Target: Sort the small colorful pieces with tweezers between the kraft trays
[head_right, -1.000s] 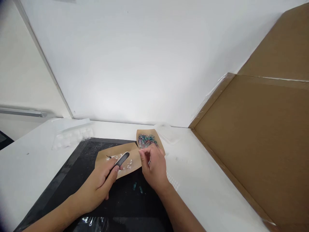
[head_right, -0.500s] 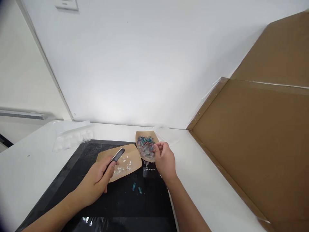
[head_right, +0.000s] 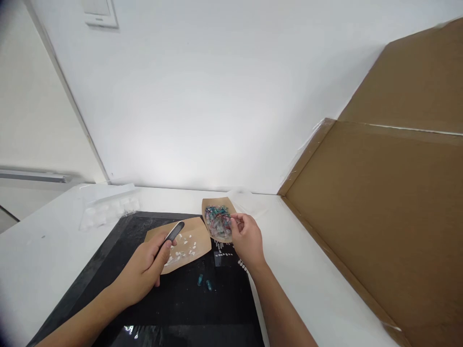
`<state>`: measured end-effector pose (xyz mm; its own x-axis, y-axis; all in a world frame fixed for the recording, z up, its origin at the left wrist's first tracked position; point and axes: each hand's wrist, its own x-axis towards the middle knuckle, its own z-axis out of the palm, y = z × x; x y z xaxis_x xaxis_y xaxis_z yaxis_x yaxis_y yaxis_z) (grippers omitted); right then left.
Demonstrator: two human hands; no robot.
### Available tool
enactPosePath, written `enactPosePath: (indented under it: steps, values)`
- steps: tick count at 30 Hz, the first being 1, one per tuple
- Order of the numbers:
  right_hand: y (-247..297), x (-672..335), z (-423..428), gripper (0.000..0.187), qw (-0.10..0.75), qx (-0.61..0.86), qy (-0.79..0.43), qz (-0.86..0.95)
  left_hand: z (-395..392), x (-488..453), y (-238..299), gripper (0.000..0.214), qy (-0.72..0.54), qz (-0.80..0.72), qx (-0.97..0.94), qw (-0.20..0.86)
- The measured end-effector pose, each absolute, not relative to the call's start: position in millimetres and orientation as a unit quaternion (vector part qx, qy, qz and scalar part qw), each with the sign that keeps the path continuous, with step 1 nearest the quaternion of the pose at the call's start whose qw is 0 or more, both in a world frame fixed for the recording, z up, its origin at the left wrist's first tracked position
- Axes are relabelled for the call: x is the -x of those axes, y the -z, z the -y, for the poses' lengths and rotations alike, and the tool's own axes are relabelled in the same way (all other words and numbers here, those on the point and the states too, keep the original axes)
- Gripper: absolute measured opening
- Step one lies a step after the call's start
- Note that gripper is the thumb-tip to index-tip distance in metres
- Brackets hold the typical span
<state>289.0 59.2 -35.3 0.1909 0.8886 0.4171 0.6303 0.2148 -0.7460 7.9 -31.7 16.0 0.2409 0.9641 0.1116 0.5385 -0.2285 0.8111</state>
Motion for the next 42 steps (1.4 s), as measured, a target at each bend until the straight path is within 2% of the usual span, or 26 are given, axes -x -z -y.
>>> enactPosePath:
  steps: [9,15,20,24,33,42]
  values:
    - [25.3,-289.3,-59.8,0.028,0.428,0.562,-0.127,0.696,32.6,-6.7,-18.4,0.036,-0.326,-0.524,-0.712,0.335]
    - [21.2,-294.6,-58.9,0.031,0.440,0.584,-0.126,0.671,32.1,-5.4,-23.2,0.036,-0.322,-0.521,-0.716,0.335]
    - [21.9,-298.7,-59.1,0.035,0.328,0.619,-0.054,0.712,30.1,-4.7,-14.2,0.037,-0.333,-0.528,-0.709,0.328]
    - [29.4,-299.3,-60.1,0.028,0.258,0.627,0.018,0.735,29.3,-4.4,-10.6,0.036,-0.334,-0.527,-0.706,0.335]
    - [41.4,-303.8,-63.8,0.009,0.265,0.611,0.033,0.745,28.6,-4.5,-9.6,0.032,-0.341,-0.532,-0.689,0.354]
    - [34.0,-300.7,-63.6,0.011,0.280,0.631,-0.022,0.723,27.5,-3.6,-9.9,0.034,-0.338,-0.534,-0.693,0.347]
